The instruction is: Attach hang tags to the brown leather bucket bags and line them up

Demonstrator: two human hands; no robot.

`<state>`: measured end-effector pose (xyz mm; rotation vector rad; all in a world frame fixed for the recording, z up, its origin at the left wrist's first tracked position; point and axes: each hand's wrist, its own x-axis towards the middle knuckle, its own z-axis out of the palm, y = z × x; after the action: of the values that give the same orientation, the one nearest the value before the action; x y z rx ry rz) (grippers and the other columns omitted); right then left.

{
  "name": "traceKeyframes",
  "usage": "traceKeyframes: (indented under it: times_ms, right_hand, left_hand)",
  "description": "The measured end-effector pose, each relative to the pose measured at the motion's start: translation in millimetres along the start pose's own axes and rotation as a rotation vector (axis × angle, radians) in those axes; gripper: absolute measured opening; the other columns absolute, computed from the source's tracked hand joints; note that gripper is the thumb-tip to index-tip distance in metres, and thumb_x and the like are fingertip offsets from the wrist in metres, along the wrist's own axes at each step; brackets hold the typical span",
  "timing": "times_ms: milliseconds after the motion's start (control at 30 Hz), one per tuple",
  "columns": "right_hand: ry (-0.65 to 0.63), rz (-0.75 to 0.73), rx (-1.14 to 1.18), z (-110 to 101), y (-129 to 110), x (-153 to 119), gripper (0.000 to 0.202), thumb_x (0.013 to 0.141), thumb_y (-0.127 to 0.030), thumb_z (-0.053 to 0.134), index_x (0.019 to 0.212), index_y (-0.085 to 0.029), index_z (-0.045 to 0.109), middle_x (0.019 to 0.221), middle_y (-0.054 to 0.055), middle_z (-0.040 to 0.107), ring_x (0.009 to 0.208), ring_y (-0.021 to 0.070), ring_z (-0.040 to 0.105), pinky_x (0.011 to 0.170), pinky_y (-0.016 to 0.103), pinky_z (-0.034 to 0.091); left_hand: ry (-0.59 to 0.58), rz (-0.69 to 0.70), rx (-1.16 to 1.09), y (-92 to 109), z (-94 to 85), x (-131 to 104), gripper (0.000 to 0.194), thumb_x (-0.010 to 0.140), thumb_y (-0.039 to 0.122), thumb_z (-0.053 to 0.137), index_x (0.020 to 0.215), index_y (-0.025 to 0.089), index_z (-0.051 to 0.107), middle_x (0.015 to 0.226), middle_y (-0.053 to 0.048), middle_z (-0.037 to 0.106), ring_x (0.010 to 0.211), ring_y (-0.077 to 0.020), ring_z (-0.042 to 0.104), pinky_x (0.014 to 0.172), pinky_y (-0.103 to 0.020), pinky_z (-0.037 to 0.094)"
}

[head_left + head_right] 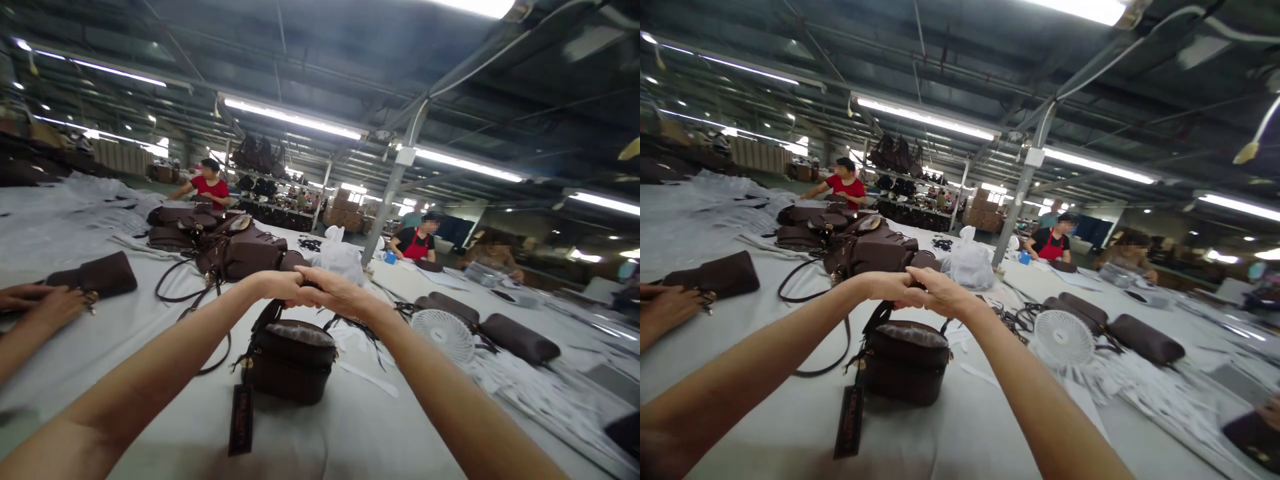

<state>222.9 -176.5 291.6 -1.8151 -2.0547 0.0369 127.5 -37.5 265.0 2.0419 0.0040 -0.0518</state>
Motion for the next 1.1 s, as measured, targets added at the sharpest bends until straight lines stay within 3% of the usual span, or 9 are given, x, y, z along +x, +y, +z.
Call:
traceKeyframes:
  times_ms: [133, 367, 500, 600, 667, 733, 867, 1000, 1100]
  right_hand:
    - [0.018, 0.015, -0.256, 1, 7, 5, 0.016, 0.090, -0.014, 0.053, 0.096, -0.011, 0.067, 0.088, 0.008, 0.067, 0.082, 0.0165, 0.058, 0.076, 0.026, 0.041]
    - [0.076, 0.070, -0.007, 17, 49, -17, 0.026, 0.090, -0.018, 0.053, 0.113, -0.015, 0.064, 0.088, 0.003, 0.069, 0.069, 0.0113, 0.060, 0.068, 0.022, 0.044]
    - [-0.030, 0.393, -0.149, 30, 93, -54, 0.029, 0.098, -0.027, 0.038, 0.112, -0.020, 0.063, 0.102, 0.003, 0.068, 0.092, 0.0134, 0.062, 0.078, 0.022, 0.045]
    - [-0.137, 0.685, -0.312, 70, 120, -105, 0.017, 0.090, -0.014, 0.050, 0.087, -0.013, 0.066, 0.091, 0.010, 0.069, 0.089, 0.0209, 0.064, 0.075, 0.028, 0.046]
    - [-0.176, 0.819, -0.369, 109, 128, -142, 0.016, 0.080, -0.001, 0.053, 0.085, -0.011, 0.064, 0.088, 0.014, 0.068, 0.083, 0.0235, 0.066, 0.069, 0.029, 0.046]
    - [-0.171, 0.886, -0.402, 149, 131, -171, 0.023, 0.079, 0.003, 0.047, 0.087, -0.011, 0.062, 0.089, 0.016, 0.067, 0.082, 0.0239, 0.066, 0.066, 0.029, 0.047]
    - [-0.052, 0.875, -0.374, 188, 139, -203, 0.026, 0.083, 0.001, 0.040, 0.081, -0.016, 0.059, 0.092, 0.013, 0.066, 0.080, 0.0197, 0.065, 0.066, 0.026, 0.046]
    - [0.171, 0.793, -0.249, 180, 145, -219, 0.024, 0.079, -0.002, 0.042, 0.077, -0.018, 0.060, 0.083, 0.007, 0.067, 0.076, 0.0185, 0.065, 0.068, 0.026, 0.048]
    - [0.406, 0.715, -0.092, 170, 126, -229, 0.027, 0.083, -0.011, 0.038, 0.084, -0.019, 0.064, 0.089, 0.007, 0.069, 0.087, 0.0196, 0.065, 0.078, 0.029, 0.051]
  left_hand:
    - [-0.027, 0.028, 0.049, -3, -3.4, 0, 0.016, 0.062, 0.023, 0.066, 0.060, 0.017, 0.052, 0.048, 0.007, 0.041, 0.045, -0.0082, 0.037, 0.045, -0.024, 0.029]
    - [-0.008, -0.002, -0.194, -41, 10.6, -25, 0.022, 0.073, 0.032, 0.064, 0.087, 0.017, 0.056, 0.069, 0.002, 0.061, 0.063, -0.0145, 0.057, 0.062, -0.027, 0.043]
    - [0.129, -0.038, -0.132, -56, 23.6, -30, 0.026, 0.079, 0.042, 0.059, 0.087, 0.019, 0.051, 0.057, 0.007, 0.048, 0.047, -0.0098, 0.045, 0.046, -0.022, 0.034]
    - [0.224, -0.047, -0.131, -65, 27.4, -29, 0.030, 0.080, 0.047, 0.056, 0.085, 0.020, 0.046, 0.058, 0.008, 0.041, 0.043, -0.0077, 0.037, 0.041, -0.021, 0.030]
    - [0.236, -0.047, -0.138, -69, 28.4, -28, 0.032, 0.080, 0.050, 0.055, 0.085, 0.020, 0.045, 0.057, 0.009, 0.038, 0.043, -0.0072, 0.035, 0.040, -0.020, 0.029]
    - [0.239, -0.050, -0.124, -71, 28.9, -27, 0.032, 0.080, 0.050, 0.055, 0.084, 0.020, 0.043, 0.055, 0.009, 0.037, 0.042, -0.0071, 0.034, 0.039, -0.019, 0.027]
    - [0.249, -0.060, -0.220, -72, 29.1, -24, 0.033, 0.078, 0.048, 0.058, 0.086, 0.020, 0.043, 0.059, 0.010, 0.036, 0.043, -0.0054, 0.030, 0.038, -0.018, 0.028]
    - [0.293, -0.082, -0.308, -68, 31.1, -26, 0.034, 0.074, 0.045, 0.062, 0.083, 0.021, 0.040, 0.060, 0.010, 0.034, 0.044, -0.0041, 0.028, 0.038, -0.016, 0.027]
    - [0.311, -0.090, -0.341, -64, 34.9, -32, 0.035, 0.074, 0.043, 0.063, 0.078, 0.021, 0.037, 0.060, 0.010, 0.035, 0.044, -0.0030, 0.027, 0.039, -0.015, 0.025]
